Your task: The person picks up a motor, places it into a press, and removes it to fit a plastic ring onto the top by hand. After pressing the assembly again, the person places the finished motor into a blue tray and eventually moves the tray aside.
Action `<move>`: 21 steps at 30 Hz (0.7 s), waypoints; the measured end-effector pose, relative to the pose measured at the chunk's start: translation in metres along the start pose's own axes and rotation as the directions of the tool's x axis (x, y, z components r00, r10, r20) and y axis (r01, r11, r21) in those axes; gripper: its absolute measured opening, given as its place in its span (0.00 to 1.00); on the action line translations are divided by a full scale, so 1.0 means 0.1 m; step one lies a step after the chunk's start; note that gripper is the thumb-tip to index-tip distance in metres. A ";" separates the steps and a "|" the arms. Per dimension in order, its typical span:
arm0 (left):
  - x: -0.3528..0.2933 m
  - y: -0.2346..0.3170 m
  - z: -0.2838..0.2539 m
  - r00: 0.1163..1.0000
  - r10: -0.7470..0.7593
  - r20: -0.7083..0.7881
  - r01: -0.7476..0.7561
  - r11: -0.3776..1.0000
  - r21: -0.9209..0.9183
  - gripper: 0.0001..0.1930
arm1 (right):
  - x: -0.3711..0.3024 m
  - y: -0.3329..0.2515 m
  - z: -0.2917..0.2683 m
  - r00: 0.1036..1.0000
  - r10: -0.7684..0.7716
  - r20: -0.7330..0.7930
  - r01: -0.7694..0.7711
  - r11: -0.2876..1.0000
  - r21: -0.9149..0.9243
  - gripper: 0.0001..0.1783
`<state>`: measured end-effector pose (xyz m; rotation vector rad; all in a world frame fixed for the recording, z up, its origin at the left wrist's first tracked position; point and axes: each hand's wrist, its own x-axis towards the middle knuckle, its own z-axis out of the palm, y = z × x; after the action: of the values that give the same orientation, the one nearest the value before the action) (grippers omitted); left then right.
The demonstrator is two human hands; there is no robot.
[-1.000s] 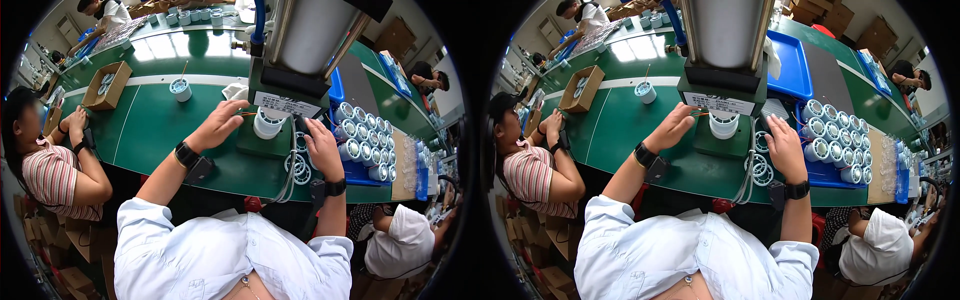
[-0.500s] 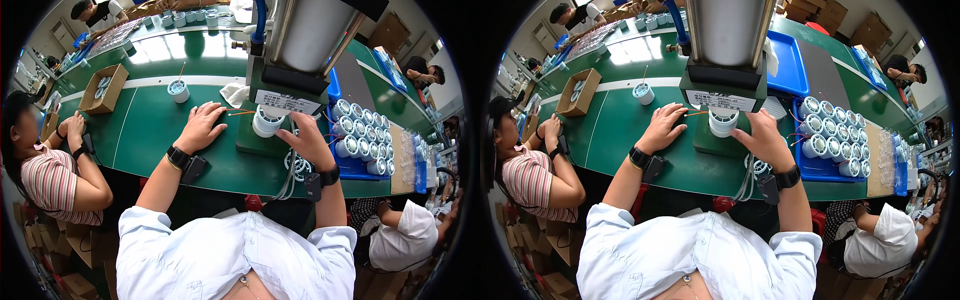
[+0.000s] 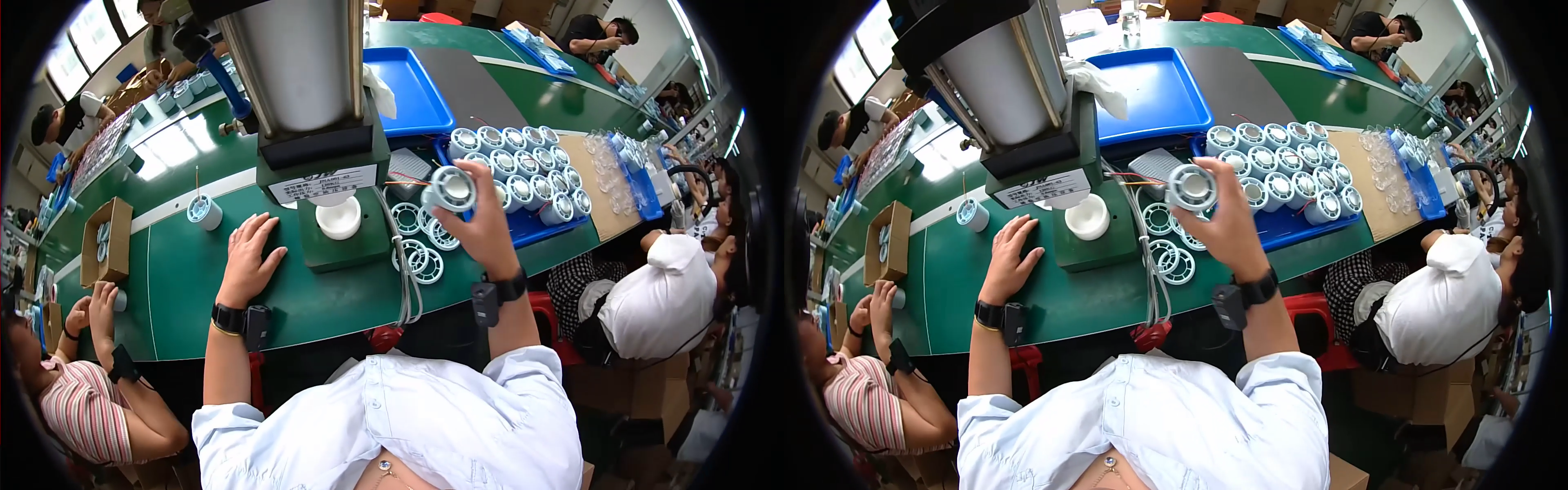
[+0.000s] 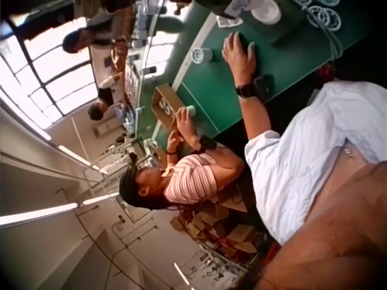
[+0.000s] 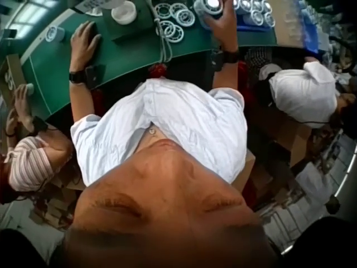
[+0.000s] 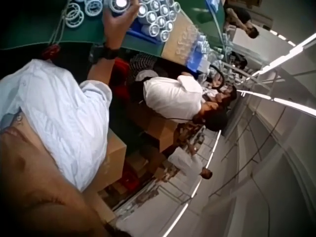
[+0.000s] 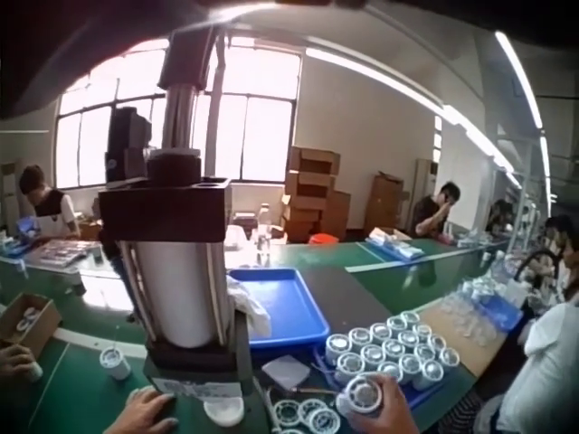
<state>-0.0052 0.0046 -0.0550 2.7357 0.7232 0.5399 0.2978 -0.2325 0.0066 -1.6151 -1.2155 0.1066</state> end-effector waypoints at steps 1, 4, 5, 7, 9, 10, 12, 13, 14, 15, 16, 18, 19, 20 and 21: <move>0.03 0.01 -0.01 1.000 0.005 0.001 -0.005 1.000 -0.005 0.26 | -0.13 0.13 -0.20 0.999 0.005 -0.047 -0.008 0.997 -0.073 0.35; 0.01 0.09 -0.08 1.000 -0.019 0.021 0.018 1.000 0.026 0.26 | -0.51 0.42 -0.77 0.982 0.091 -0.167 -0.120 0.977 -0.176 0.34; 0.00 0.11 -0.09 0.999 -0.031 0.021 0.030 0.999 0.026 0.26 | -0.59 0.55 -0.91 0.974 0.097 -0.205 -0.145 0.962 -0.233 0.34; 0.01 0.17 -0.13 0.998 -0.051 0.026 0.051 0.999 0.014 0.27 | -0.68 0.78 -1.13 0.970 0.032 -0.240 -0.135 0.895 -0.426 0.34; -0.01 0.08 -0.07 0.997 0.012 -0.071 -0.010 0.999 0.036 0.24 | -0.70 0.98 -1.26 0.979 -0.039 -0.202 -0.105 0.750 -0.653 0.35; -0.01 0.08 -0.10 0.997 0.025 -0.067 -0.029 0.998 -0.054 0.22 | -0.73 1.10 -1.28 0.984 -0.042 -0.173 -0.103 0.660 -0.744 0.36; 0.03 0.17 -0.13 0.989 0.077 -0.129 -0.100 0.978 -0.183 0.19 | -0.81 1.29 -1.35 0.981 0.001 -0.196 -0.172 0.477 -0.862 0.39; 0.01 0.17 -0.18 0.975 0.116 -0.191 -0.157 0.964 -0.214 0.17 | -0.84 1.30 -1.34 0.974 -0.043 -0.222 -0.183 0.426 -0.886 0.38; -0.09 0.10 -0.29 0.977 0.068 -0.201 -0.106 0.977 -0.184 0.17 | -0.83 1.25 -1.33 0.964 -0.084 -0.253 -0.206 0.370 -0.906 0.37; -0.18 0.04 -0.38 0.962 0.069 -0.263 -0.094 0.992 -0.084 0.18 | -0.78 1.17 -1.28 0.971 -0.095 -0.218 -0.163 0.405 -0.900 0.37; -0.26 -0.02 -0.48 0.945 0.080 -0.317 -0.079 0.997 0.016 0.19 | -0.72 1.07 -1.21 0.960 -0.181 -0.213 -0.085 0.539 -0.838 0.33; -0.35 -0.23 -0.65 0.925 0.092 -0.370 -0.051 0.992 0.118 0.20 | -0.61 0.87 -1.02 0.940 -0.265 -0.216 0.011 0.656 -0.754 0.29; -0.39 -0.37 -0.79 0.909 0.034 -0.415 0.043 0.984 0.175 0.22 | -0.57 0.80 -0.90 0.942 -0.249 -0.224 0.040 0.747 -0.663 0.26; -0.48 -0.54 -0.88 0.882 -0.025 -0.470 0.141 0.967 0.213 0.23 | -0.51 0.69 -0.75 0.945 -0.240 -0.223 0.073 0.817 -0.572 0.24; -0.58 -0.68 -0.93 0.880 -0.032 -0.473 0.151 0.965 0.216 0.23 | -0.46 0.61 -0.63 0.948 -0.229 -0.221 0.101 0.875 -0.473 0.22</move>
<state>-0.1194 0.0460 -0.0109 2.7941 1.0932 1.1873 0.3529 -0.3037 -0.0343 -1.8406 -1.2124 -0.5371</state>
